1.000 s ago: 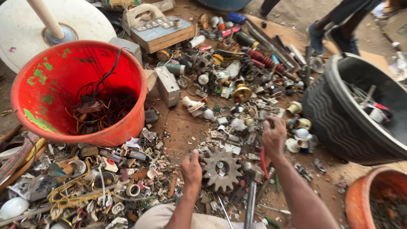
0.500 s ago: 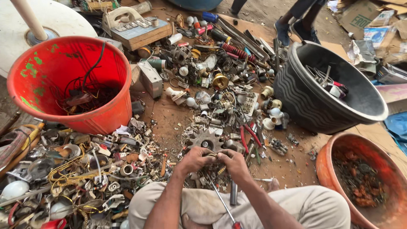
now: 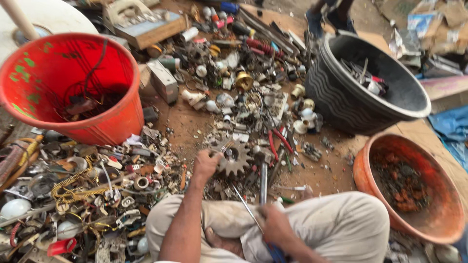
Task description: The person sits on the ground surrounded by scrap and uses a hammer and screwdriver to dismantle a metal gear and a circuit board. They repeatedly strike the gear to break it apart and pry components off the circuit board.
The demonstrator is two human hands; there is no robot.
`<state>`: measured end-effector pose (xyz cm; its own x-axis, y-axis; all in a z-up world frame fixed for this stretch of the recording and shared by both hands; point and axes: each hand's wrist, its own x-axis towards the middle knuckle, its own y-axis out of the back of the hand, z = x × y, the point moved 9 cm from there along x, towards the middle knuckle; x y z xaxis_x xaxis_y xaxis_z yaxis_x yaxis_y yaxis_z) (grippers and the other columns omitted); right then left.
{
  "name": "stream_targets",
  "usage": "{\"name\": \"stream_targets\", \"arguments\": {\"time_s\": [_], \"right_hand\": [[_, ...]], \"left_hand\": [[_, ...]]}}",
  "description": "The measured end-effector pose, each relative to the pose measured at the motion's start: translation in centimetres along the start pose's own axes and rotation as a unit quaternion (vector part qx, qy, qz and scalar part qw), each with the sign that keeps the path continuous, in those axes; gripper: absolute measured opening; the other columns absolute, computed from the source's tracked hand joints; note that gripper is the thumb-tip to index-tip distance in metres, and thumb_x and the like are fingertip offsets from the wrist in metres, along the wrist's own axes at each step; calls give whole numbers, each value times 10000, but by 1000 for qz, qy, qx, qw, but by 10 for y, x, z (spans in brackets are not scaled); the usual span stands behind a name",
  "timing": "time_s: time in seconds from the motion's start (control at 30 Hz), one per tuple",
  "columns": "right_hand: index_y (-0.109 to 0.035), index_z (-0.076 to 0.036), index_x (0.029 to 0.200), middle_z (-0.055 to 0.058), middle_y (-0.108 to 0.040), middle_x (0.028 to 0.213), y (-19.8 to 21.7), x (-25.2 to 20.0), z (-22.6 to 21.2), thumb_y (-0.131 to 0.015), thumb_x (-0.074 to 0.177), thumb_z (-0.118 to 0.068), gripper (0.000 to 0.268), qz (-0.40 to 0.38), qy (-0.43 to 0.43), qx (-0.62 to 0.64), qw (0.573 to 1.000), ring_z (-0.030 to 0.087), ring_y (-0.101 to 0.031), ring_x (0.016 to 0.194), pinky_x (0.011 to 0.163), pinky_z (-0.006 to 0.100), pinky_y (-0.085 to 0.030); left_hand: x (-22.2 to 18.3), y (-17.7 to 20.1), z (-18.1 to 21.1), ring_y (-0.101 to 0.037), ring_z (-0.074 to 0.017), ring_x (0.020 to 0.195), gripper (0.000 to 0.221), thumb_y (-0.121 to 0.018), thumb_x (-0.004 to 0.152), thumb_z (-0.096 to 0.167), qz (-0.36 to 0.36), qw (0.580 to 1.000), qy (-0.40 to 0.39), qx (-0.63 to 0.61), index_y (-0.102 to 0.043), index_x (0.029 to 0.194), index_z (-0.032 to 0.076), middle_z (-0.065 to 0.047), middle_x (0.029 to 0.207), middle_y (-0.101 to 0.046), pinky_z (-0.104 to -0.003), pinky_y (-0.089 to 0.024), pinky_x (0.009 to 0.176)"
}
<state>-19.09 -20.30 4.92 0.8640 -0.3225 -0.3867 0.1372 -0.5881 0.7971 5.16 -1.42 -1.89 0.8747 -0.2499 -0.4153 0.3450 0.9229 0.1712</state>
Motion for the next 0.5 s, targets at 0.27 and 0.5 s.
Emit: {"name": "stream_targets", "arguments": {"time_s": [0.27, 0.5], "right_hand": [[-765, -60, 954, 192, -736, 972, 27, 130, 88, -672, 833, -190, 200, -62, 51, -233, 969, 364, -706, 950, 844, 472, -563], [-766, -33, 845, 208, -728, 906, -42, 151, 142, -681, 788, -189, 186, -204, 93, -336, 915, 377, -721, 890, 795, 474, -581]], "left_hand": [[4, 17, -16, -732, -318, 871, 348, -757, 874, 382, 89, 979, 11, 182, -769, 1049, 81, -166, 953, -769, -451, -561, 797], [3, 0, -15, -689, -236, 771, 348, -860, 775, 147, -34, 999, 12, -34, -787, 1091, 22, -161, 948, -770, -386, -552, 674]]}}
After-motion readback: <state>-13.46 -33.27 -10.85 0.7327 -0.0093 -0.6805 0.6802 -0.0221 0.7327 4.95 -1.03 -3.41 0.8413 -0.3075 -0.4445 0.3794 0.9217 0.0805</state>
